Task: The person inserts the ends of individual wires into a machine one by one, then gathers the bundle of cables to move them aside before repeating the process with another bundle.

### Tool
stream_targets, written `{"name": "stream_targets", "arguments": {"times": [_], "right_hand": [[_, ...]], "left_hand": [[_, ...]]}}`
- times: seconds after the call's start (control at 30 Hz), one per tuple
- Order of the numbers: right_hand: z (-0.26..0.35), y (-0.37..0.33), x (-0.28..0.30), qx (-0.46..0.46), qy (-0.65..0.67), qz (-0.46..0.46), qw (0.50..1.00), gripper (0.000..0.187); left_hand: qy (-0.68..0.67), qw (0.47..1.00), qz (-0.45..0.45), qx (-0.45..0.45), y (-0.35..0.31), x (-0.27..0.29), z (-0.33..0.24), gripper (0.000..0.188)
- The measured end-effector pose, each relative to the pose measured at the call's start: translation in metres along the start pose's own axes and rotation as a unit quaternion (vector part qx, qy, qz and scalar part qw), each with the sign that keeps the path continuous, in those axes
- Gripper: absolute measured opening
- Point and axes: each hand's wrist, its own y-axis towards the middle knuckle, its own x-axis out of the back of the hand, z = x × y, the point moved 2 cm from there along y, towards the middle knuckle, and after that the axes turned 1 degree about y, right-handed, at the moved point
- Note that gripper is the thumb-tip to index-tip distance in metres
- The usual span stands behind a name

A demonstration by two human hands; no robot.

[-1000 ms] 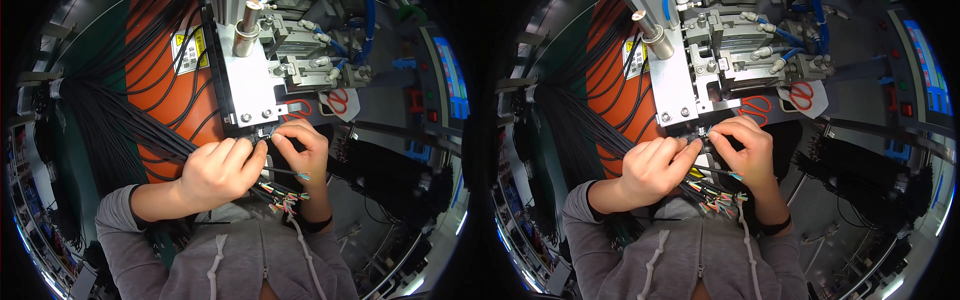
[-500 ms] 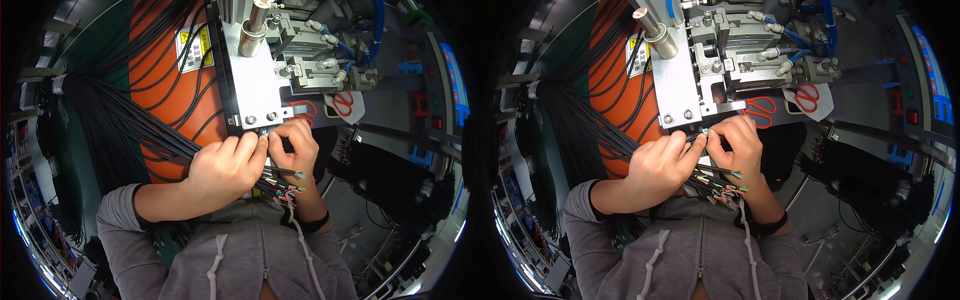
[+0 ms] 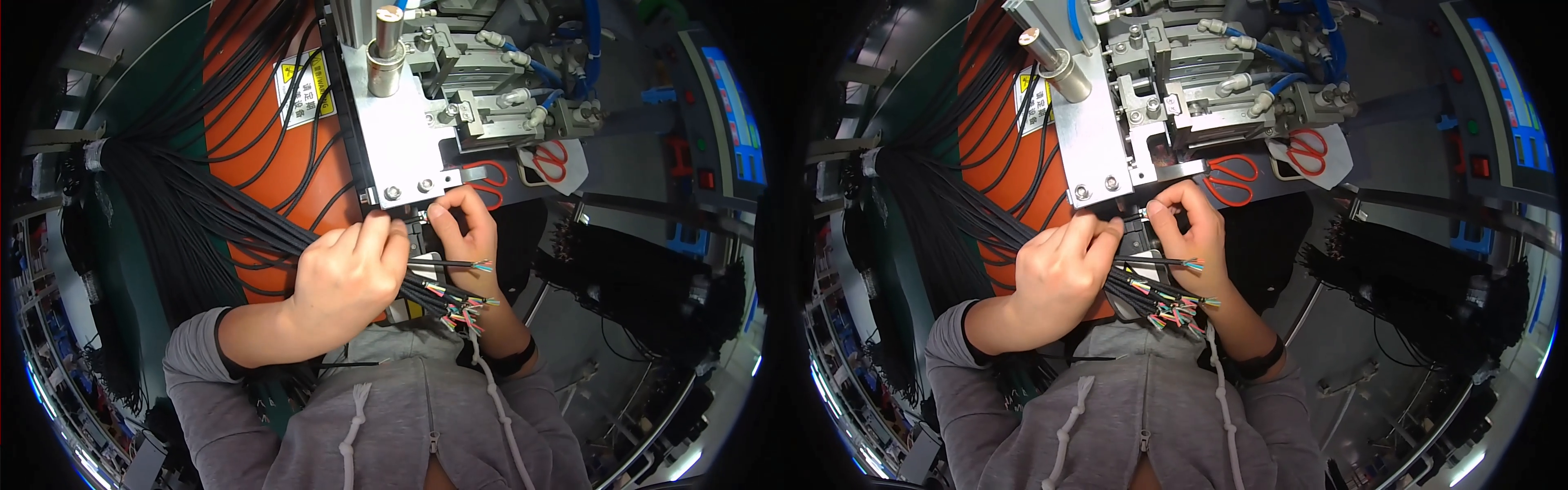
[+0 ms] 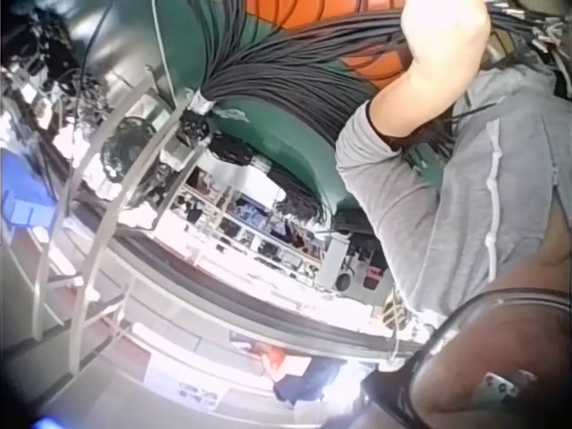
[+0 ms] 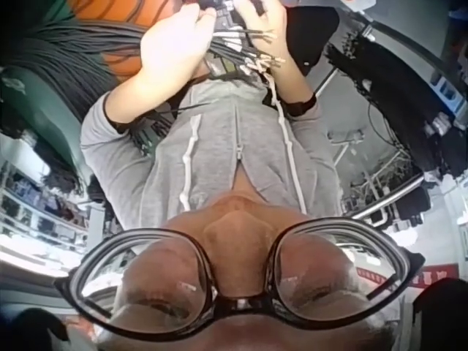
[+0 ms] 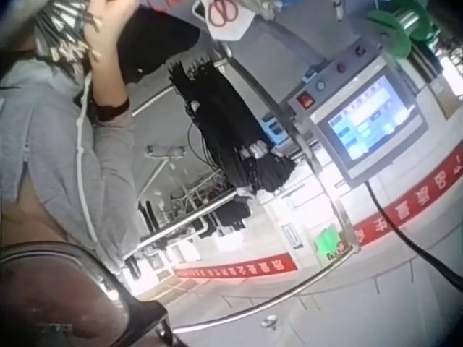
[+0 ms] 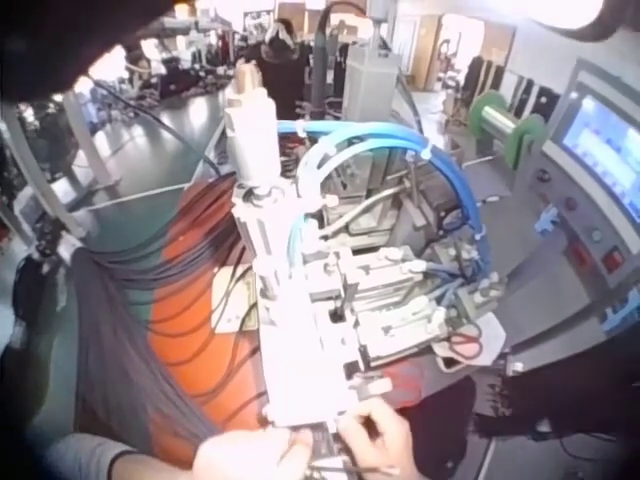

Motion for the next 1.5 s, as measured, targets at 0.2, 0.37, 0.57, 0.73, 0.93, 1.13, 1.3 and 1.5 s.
{"name": "stream_targets", "arguments": {"times": [0.2,0.37,0.57,0.73,0.93,1.13,1.3,1.5], "right_hand": [[0.003,0.007,0.030,0.077,0.182,0.161,0.967,0.014],[0.012,0.006,0.046,0.199,0.164,0.162,0.952,0.025],[0.034,-0.011,0.011,0.097,0.200,0.062,0.973,0.021],[0.044,-0.006,0.001,0.131,0.187,-0.011,0.973,0.017],[0.043,0.002,0.010,0.154,0.124,0.088,0.976,0.013],[0.059,-0.001,0.019,0.248,-0.155,0.051,0.955,0.012],[0.031,0.005,0.037,-0.120,0.176,0.203,0.956,0.013],[0.025,0.009,0.027,0.076,-0.025,0.112,0.990,0.011]], "left_hand": [[0.079,0.997,0.015,0.024,-0.003,-0.003,-0.001,0.020],[-0.017,1.000,0.000,-0.022,0.006,0.010,0.004,0.020],[-0.163,0.978,-0.119,-0.061,0.008,0.014,0.012,0.018],[-0.192,0.970,-0.139,-0.043,0.009,0.015,0.010,0.019],[-0.158,0.980,-0.113,-0.034,0.007,0.014,0.009,0.017],[-0.070,0.994,-0.068,-0.057,0.011,0.019,0.005,0.022],[-0.101,0.989,-0.093,-0.050,0.005,0.007,0.004,0.028],[-0.044,0.994,-0.065,-0.081,0.005,0.001,0.001,0.031]]}}
